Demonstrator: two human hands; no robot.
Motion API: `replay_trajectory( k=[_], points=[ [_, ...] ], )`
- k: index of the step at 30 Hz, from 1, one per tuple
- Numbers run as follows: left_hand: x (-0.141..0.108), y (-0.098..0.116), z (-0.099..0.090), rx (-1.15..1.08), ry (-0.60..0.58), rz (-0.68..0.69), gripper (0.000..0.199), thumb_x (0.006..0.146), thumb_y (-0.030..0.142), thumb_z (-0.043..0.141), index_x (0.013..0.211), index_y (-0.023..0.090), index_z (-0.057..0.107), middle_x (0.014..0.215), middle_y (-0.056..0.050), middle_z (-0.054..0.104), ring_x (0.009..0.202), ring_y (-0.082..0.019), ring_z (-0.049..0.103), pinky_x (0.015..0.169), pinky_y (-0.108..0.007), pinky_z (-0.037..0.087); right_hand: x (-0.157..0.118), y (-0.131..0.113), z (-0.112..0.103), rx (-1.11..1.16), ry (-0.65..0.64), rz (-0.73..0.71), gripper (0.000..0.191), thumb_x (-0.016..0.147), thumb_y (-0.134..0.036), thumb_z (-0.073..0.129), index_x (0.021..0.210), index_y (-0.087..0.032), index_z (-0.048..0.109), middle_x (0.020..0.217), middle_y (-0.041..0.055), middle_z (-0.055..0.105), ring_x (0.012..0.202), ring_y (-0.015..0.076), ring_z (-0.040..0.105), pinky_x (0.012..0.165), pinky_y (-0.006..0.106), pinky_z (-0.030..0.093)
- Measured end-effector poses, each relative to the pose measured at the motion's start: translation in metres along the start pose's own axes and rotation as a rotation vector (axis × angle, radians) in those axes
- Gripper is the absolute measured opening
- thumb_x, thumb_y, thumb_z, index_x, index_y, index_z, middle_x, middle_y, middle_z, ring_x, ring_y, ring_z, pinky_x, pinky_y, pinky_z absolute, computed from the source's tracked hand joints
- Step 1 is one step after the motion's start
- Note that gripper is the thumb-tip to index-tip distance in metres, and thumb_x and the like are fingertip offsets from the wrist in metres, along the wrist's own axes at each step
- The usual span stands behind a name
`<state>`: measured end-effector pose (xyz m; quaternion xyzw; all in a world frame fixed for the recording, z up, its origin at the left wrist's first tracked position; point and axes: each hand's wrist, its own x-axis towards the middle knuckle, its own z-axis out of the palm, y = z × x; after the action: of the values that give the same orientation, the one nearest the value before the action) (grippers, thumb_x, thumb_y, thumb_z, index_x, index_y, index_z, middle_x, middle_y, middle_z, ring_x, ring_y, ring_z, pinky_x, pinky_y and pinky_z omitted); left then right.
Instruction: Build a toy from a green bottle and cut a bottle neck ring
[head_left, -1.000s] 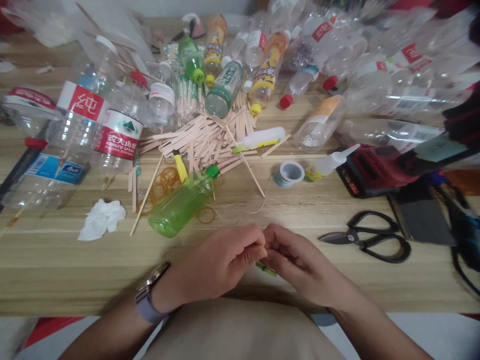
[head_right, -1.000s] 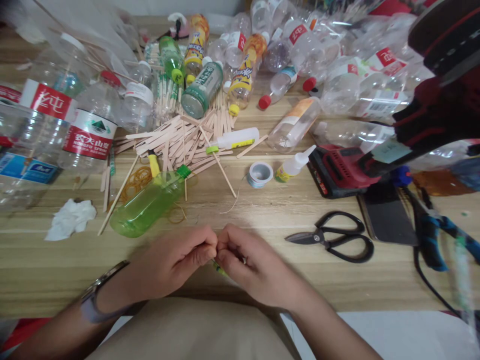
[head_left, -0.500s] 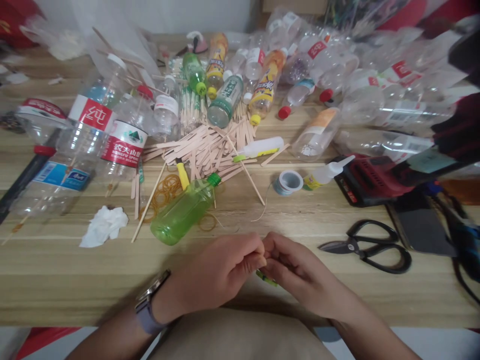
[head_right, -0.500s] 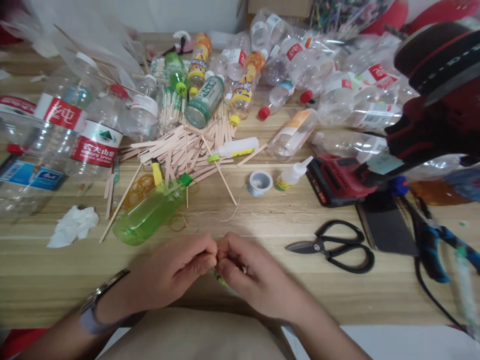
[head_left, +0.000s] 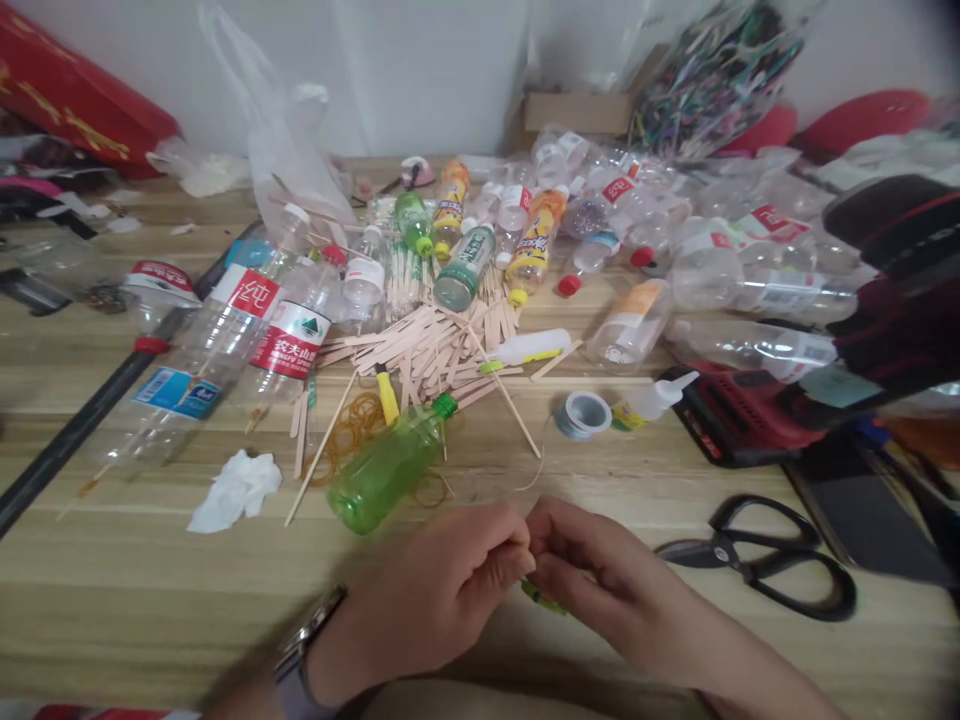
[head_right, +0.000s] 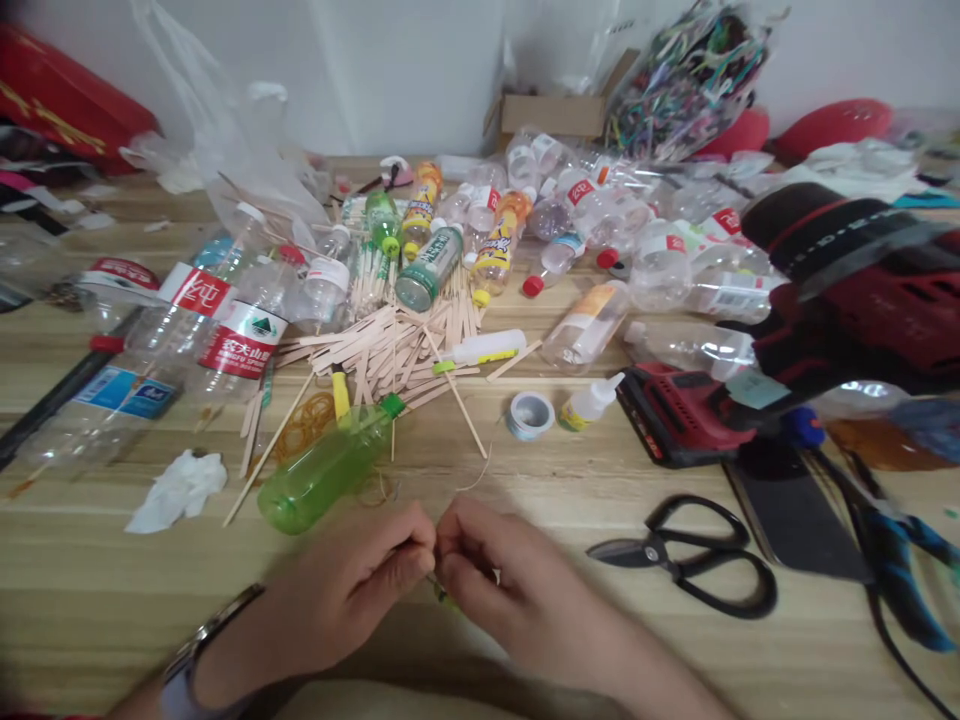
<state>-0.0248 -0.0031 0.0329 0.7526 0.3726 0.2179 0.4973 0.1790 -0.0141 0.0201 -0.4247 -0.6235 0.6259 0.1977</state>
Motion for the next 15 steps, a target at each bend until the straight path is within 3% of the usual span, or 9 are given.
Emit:
replay_trajectory(
  k=[3,5,6,8,11,15],
  points=[
    [0.000,-0.005,-0.005,0.018,0.025,0.008,0.025,0.103,0.030,0.043,0.080,0.021,0.049,0.072,0.005,0.051,0.065,-0.013,0.045,0.061,-0.026,0.033,0.002,-0.005,-0.002,-0.016,-0.012,-0.019,0.013,0.095,-0.026,0.050,0.083,-0.022,0.049,0.074,-0.0038,0.047,0.066,0.0116,0.038,0.057,0.024,0.031],
    [0.000,-0.013,-0.011,0.050,0.120,-0.028,0.025,0.103,0.031,0.043,0.080,0.022,0.049,0.072,0.004,0.051,0.066,-0.014,0.046,0.061,-0.027,0.033,0.000,-0.009,-0.005,0.057,-0.020,-0.024,0.020,0.095,-0.033,0.054,0.080,-0.022,0.048,0.070,-0.0051,0.043,0.062,0.0108,0.035,0.054,0.023,0.030],
    [0.000,-0.017,-0.015,0.056,0.221,-0.069,0.027,0.103,0.033,0.043,0.079,0.022,0.048,0.070,0.004,0.048,0.064,-0.014,0.045,0.060,-0.028,0.032,-0.002,-0.010,-0.008,0.111,0.000,-0.018,0.024,0.096,-0.038,0.055,0.079,-0.022,0.047,0.067,-0.0060,0.041,0.059,0.0103,0.033,0.052,0.023,0.028],
    [0.001,-0.026,-0.019,-0.069,0.313,-0.174,0.032,0.103,0.042,0.042,0.077,0.023,0.044,0.063,0.007,0.039,0.057,-0.013,0.040,0.056,-0.027,0.032,-0.004,-0.013,-0.013,0.213,0.092,0.014,0.032,0.095,-0.049,0.056,0.079,-0.023,0.046,0.063,-0.0079,0.036,0.054,0.0092,0.028,0.048,0.023,0.025],
    [0.004,-0.032,-0.019,-0.355,0.274,-0.175,0.036,0.101,0.051,0.044,0.079,0.023,0.043,0.063,0.007,0.039,0.056,-0.012,0.040,0.055,-0.025,0.036,0.001,-0.014,-0.018,0.229,0.247,0.034,0.039,0.091,-0.059,0.061,0.079,-0.023,0.048,0.059,-0.0089,0.035,0.050,0.0086,0.025,0.045,0.024,0.022],
    [0.009,-0.029,-0.010,-0.594,0.265,-0.148,0.042,0.098,0.057,0.051,0.076,0.022,0.042,0.061,0.009,0.037,0.054,-0.010,0.035,0.053,-0.023,0.035,0.017,-0.011,-0.013,0.149,0.243,-0.025,0.041,0.088,-0.061,0.062,0.078,-0.023,0.052,0.056,-0.0081,0.036,0.047,0.0087,0.028,0.042,0.024,0.023]
  ],
)
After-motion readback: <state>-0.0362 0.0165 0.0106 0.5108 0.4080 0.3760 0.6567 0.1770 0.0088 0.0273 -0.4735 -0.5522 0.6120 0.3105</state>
